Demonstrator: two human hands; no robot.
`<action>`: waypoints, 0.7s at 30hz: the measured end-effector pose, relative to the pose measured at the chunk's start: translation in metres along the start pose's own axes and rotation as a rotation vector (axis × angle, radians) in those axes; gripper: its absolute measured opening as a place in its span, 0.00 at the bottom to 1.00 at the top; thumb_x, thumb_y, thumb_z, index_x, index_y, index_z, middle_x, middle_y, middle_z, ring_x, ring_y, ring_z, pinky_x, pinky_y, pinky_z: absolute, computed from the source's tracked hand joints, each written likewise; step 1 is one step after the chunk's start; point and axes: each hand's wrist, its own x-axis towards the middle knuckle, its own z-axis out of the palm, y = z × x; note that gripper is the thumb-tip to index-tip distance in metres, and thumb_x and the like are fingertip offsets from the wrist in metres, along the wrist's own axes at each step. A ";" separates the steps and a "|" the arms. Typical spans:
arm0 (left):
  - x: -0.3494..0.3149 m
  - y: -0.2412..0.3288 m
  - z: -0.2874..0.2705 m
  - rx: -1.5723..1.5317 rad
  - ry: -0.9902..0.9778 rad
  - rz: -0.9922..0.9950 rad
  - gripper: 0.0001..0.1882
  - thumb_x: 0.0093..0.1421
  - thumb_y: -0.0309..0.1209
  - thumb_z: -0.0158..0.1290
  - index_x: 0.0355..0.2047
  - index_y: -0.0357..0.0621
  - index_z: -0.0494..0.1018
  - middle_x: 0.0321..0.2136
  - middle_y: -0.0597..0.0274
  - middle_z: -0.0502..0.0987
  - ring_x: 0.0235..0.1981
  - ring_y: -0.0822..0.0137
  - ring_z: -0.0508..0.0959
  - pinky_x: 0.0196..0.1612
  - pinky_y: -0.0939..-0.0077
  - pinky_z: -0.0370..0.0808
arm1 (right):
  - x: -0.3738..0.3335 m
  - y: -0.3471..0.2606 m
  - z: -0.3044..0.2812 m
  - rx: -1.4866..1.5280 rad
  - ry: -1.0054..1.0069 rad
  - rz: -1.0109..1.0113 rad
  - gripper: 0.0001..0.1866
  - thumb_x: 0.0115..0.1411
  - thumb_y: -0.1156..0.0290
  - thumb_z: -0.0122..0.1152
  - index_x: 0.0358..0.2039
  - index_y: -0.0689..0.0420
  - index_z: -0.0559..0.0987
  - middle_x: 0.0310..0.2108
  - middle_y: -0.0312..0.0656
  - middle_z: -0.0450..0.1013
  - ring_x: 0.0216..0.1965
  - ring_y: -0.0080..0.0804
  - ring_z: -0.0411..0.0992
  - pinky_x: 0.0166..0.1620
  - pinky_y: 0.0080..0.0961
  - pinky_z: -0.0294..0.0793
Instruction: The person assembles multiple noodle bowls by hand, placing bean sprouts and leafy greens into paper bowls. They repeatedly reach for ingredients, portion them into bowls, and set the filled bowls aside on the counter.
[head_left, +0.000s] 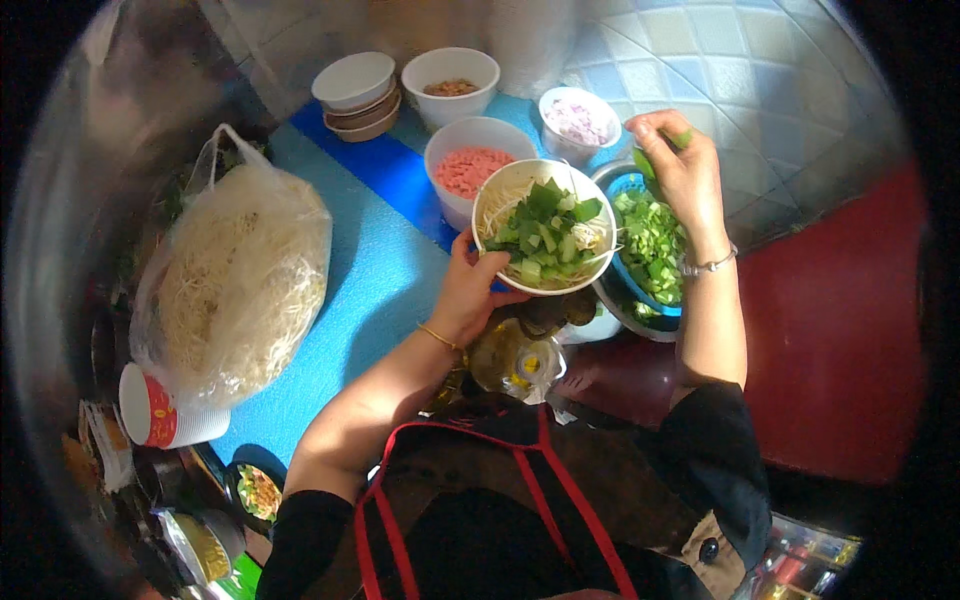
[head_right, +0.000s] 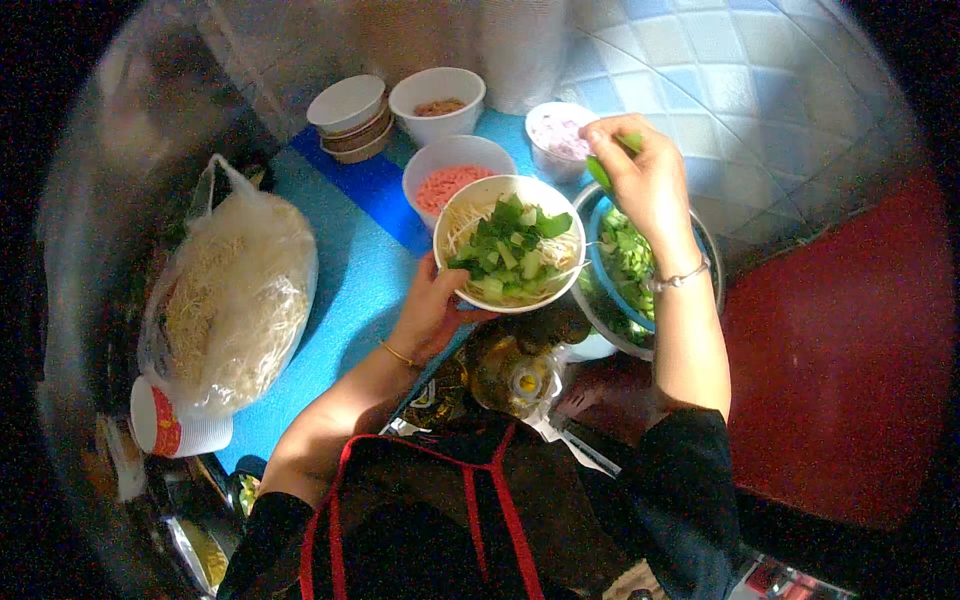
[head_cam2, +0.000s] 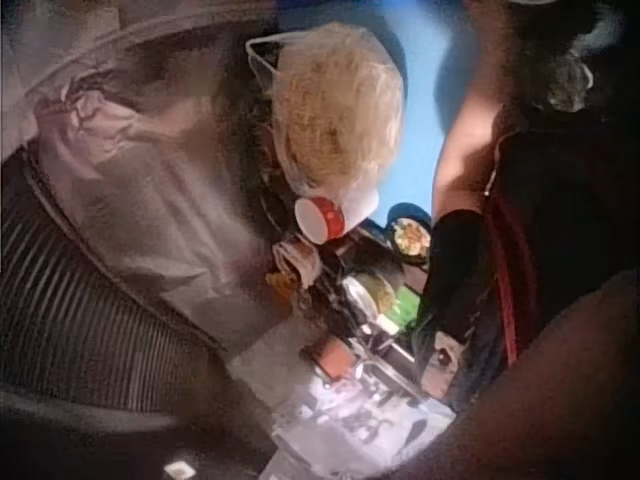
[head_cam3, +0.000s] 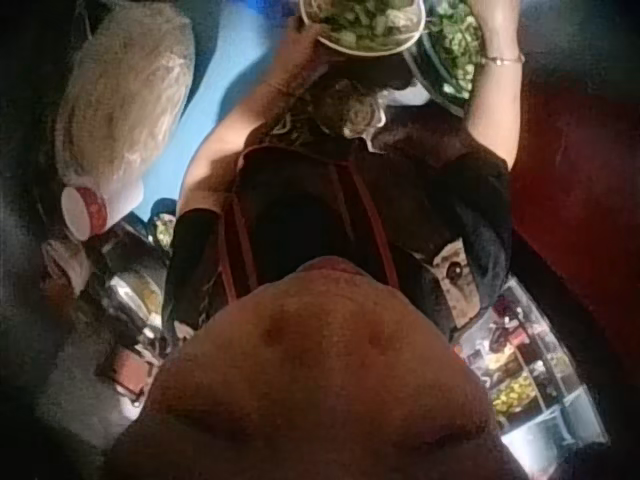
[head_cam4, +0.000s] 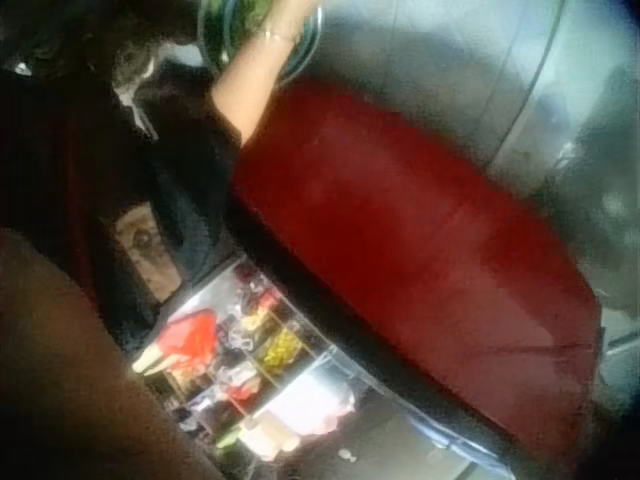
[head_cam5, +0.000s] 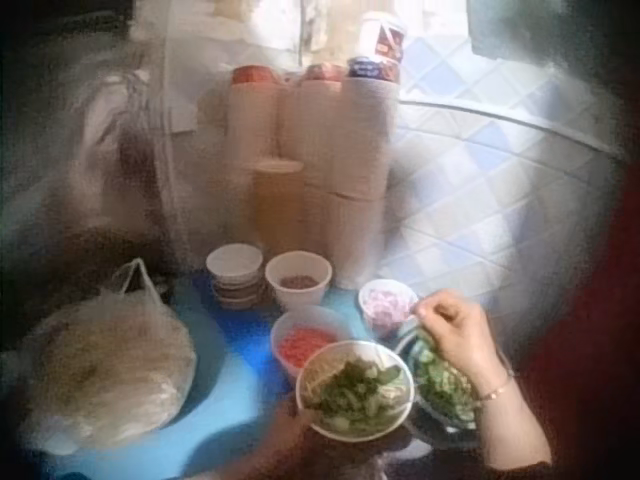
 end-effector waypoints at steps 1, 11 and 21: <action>-0.003 0.002 -0.003 -0.022 -0.005 0.003 0.31 0.50 0.25 0.46 0.52 0.43 0.46 0.46 0.52 0.60 0.43 0.54 0.69 0.34 0.55 0.77 | -0.002 -0.004 0.007 0.023 0.008 -0.001 0.07 0.55 0.71 0.53 0.28 0.61 0.75 0.29 0.34 0.72 0.30 0.18 0.66 0.36 0.14 0.65; -0.090 0.048 -0.055 -0.078 0.068 0.135 0.32 0.51 0.24 0.46 0.55 0.42 0.45 0.47 0.53 0.60 0.44 0.57 0.69 0.34 0.58 0.77 | -0.024 0.076 -0.002 -1.101 -0.092 0.191 0.14 0.52 0.61 0.55 0.35 0.56 0.74 0.37 0.45 0.69 0.40 0.37 0.67 0.42 0.32 0.65; -0.204 0.120 -0.106 -0.138 0.325 0.431 0.26 0.55 0.24 0.41 0.53 0.41 0.46 0.45 0.48 0.64 0.37 0.56 0.75 0.29 0.63 0.79 | -0.008 -0.128 0.178 0.345 -1.003 0.229 0.11 0.58 0.63 0.49 0.31 0.58 0.72 0.22 0.32 0.69 0.18 0.15 0.63 0.18 0.11 0.59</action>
